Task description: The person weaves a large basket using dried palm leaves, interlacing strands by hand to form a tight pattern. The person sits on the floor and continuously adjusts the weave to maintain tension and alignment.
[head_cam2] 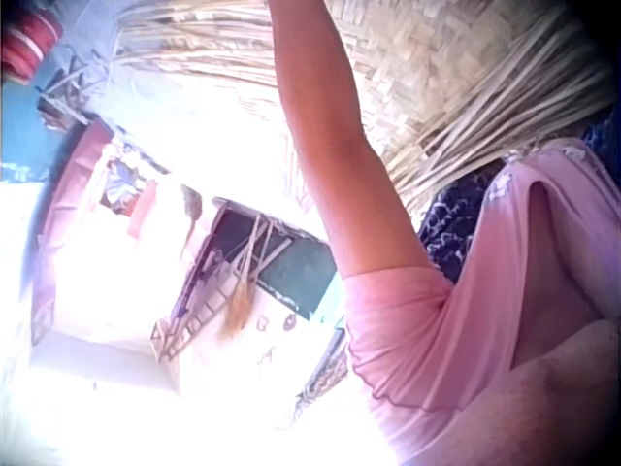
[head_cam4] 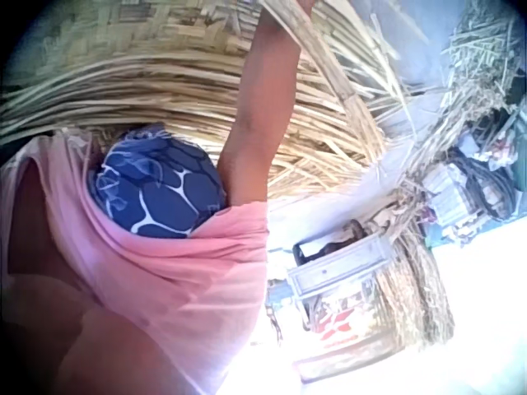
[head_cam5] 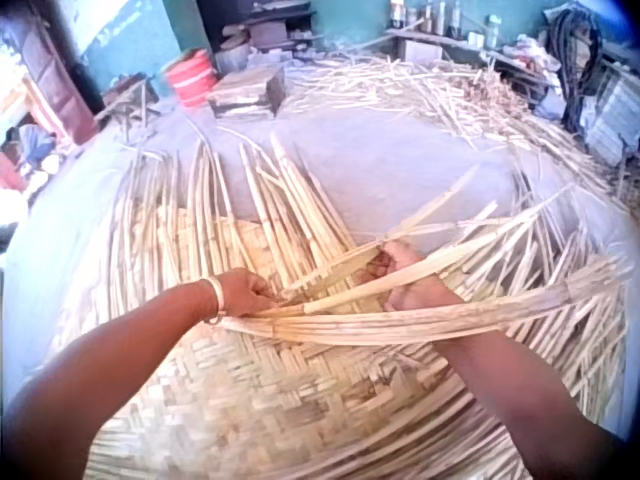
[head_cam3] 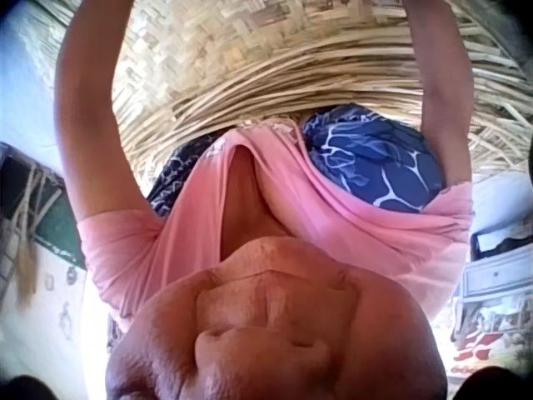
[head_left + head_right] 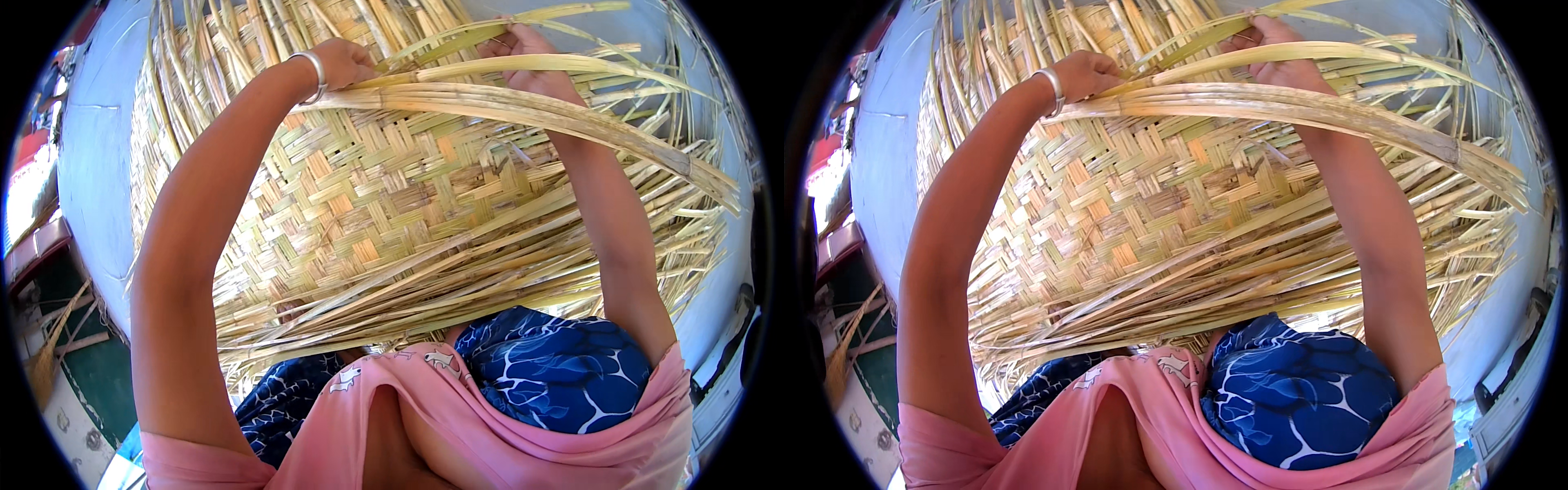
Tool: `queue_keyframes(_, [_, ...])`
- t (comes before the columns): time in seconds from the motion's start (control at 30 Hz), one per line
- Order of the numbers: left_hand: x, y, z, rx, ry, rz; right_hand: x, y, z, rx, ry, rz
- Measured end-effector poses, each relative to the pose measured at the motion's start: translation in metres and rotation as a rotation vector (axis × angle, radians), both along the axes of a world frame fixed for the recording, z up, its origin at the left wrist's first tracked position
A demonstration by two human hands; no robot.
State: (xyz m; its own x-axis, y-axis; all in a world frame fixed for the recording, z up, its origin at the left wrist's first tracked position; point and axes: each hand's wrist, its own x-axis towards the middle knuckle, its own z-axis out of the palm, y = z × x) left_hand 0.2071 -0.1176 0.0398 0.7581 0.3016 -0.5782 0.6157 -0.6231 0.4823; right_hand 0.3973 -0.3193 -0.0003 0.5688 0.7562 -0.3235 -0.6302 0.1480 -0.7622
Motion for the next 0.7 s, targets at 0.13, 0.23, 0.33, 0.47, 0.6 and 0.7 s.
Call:
queue_keyframes(0.13, [0.002,0.001,0.000,-0.138,0.056,0.119,-0.015,-0.021,0.010,0.097,0.059,0.043])
queue_keyframes(0.23, [0.007,0.003,-0.007,-0.104,0.079,0.095,-0.022,-0.023,0.006,-0.016,0.176,-0.037])
queue_keyframes(0.33, [0.025,0.003,-0.014,0.060,0.148,-0.099,-0.032,-0.035,0.023,-0.024,0.131,-0.090])
queue_keyframes(0.47, [0.038,-0.001,-0.020,0.230,0.196,-0.349,-0.038,-0.029,0.060,0.135,-0.065,0.195])
queue_keyframes(0.6, [0.042,-0.003,-0.025,0.270,0.132,-0.461,-0.040,-0.026,0.079,0.136,-0.366,0.278])
queue_keyframes(0.7, [0.030,-0.008,-0.023,0.250,-0.030,-0.405,-0.038,-0.031,0.049,0.145,-0.402,0.318])
